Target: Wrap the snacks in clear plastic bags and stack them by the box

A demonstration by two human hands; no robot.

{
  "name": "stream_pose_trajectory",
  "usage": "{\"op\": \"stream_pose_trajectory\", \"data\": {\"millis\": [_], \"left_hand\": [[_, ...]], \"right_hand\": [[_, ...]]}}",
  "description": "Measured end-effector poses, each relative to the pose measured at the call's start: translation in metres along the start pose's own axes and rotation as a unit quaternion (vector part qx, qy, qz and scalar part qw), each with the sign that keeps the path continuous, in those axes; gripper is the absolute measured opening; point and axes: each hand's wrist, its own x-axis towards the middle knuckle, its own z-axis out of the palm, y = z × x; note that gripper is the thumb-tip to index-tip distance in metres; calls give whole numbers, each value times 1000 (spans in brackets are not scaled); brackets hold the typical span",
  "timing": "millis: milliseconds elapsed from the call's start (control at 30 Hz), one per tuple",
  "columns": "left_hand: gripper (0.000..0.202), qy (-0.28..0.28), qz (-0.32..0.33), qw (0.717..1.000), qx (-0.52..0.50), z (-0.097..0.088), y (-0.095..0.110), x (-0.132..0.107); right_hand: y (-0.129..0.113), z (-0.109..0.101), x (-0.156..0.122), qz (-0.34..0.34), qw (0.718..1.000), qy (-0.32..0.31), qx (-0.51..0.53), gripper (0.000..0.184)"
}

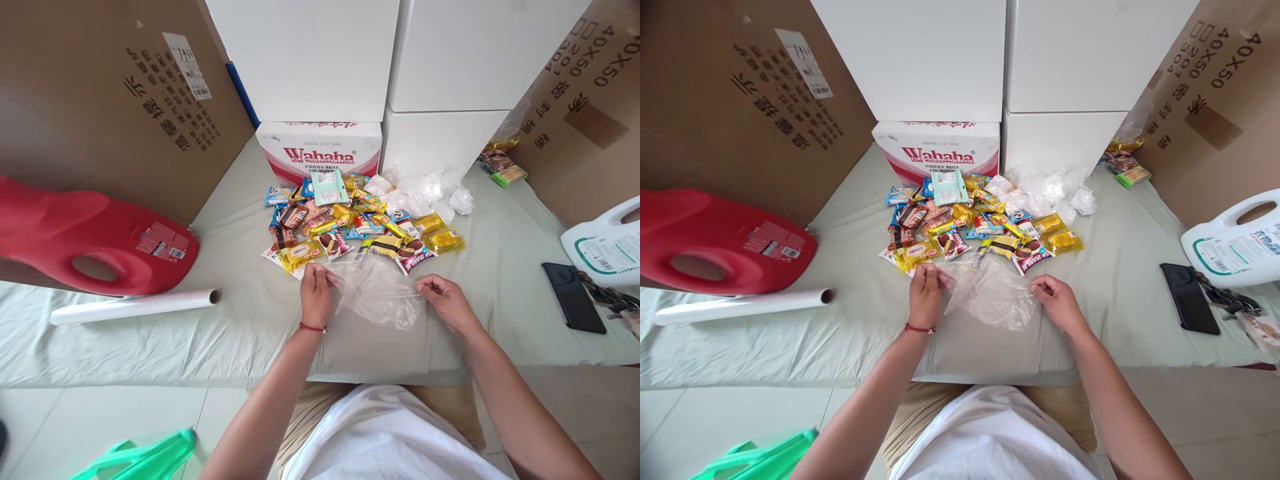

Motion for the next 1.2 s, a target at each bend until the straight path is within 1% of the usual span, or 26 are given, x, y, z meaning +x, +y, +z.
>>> {"op": "stream_pose_trajectory", "data": {"millis": [67,133,200,267,300,333,367,400,433,467,500,567,600,633,667,733,800,833,900,967,1033,1100,1133,1200], "left_hand": [[37,-6,-35,998,-43,-6,3,5],[37,-23,-55,997,-49,-14,5,10],[37,-52,-58,997,-14,-23,6,15],[38,-79,-41,995,40,-32,7,19],[38,-87,-24,994,65,-36,8,20],[37,-90,-4,992,87,-39,8,19],[36,-91,18,990,110,-41,10,18],[35,-92,42,986,134,-43,12,14],[33,-95,69,980,163,-45,14,10],[31,-100,103,970,198,-46,17,4],[29,-107,143,956,232,-47,20,-2],[23,-124,243,921,279,-48,28,-16],[18,-133,301,899,289,-48,33,-21],[15,-142,358,876,291,-47,37,-26],[13,-153,408,853,286,-47,41,-30],[14,-179,476,816,275,-46,48,-36],[17,-209,509,790,270,-45,52,-40],[19,-223,520,779,270,-45,52,-42],[20,-244,534,762,271,-46,51,-46],[19,-258,539,753,275,-47,48,-49],[17,-266,536,751,280,-50,46,-52],[18,-270,535,750,279,-53,47,-56],[18,-271,538,750,275,-56,48,-59],[17,-273,548,744,267,-62,51,-65]], "right_hand": [[-3,-6,-1,18,1000,-13,12,43],[-6,-11,-1,36,999,-32,20,47],[-9,-17,-1,48,997,-55,21,48],[-13,-25,-1,38,995,-91,6,48],[-16,-30,-2,29,991,-130,-10,47],[-20,-35,-2,20,981,-189,-29,45],[-25,-41,-3,16,963,-265,-52,44],[-30,-47,-3,16,936,-344,-77,43],[-37,-53,-2,16,908,-407,-101,43],[-43,-57,-1,12,891,-438,-121,44],[-48,-59,2,0,891,-433,-137,45],[-55,-56,12,-37,921,-357,-152,47],[-57,-50,19,-51,935,-319,-147,50],[-57,-42,26,-56,944,-295,-136,54],[-56,-31,34,-53,949,-284,-124,58],[-55,-7,48,-44,954,-273,-112,64],[-56,18,58,-53,956,-255,-136,64],[-58,29,61,-67,952,-251,-163,61],[-64,48,63,-97,934,-255,-230,52],[-69,62,61,-115,909,-278,-288,39],[-71,73,57,-122,889,-319,-304,24],[-71,79,55,-128,878,-359,-291,10],[-70,80,55,-134,877,-367,-278,6],[-69,79,57,-142,888,-365,-240,6]]}}
